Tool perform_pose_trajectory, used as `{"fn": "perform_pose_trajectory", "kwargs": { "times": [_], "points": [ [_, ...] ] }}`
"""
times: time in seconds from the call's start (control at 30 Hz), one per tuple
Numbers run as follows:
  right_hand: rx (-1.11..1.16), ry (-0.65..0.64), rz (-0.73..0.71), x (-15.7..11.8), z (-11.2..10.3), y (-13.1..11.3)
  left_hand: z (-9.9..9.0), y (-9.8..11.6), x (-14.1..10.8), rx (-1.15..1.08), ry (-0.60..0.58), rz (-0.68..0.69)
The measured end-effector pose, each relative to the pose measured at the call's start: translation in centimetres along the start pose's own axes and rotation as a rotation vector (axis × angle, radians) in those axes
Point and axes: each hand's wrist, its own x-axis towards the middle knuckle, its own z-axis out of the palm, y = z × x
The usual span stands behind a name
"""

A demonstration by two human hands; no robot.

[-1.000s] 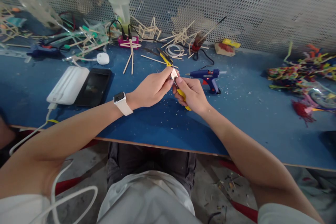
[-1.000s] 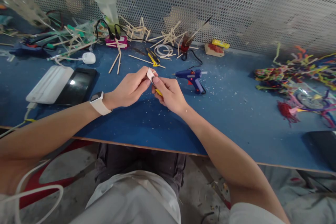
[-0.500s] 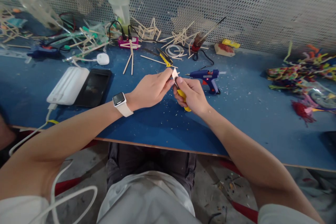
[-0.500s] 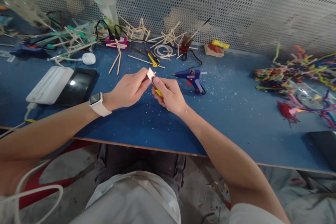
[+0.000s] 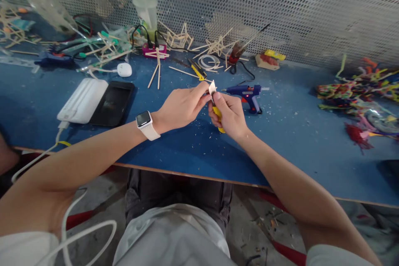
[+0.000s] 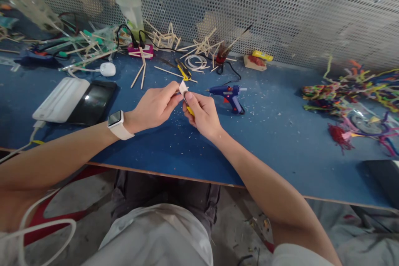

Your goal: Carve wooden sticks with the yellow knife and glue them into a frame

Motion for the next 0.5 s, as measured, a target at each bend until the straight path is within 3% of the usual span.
{"fn": "perform_pose_trajectory", "kwargs": {
  "times": [0.5],
  "points": [
    [0.017,0.095,0.01,0.05,0.53,-0.25,-0.2,0.54,0.29,-0.218,0.097,-0.051]
  ]
}}
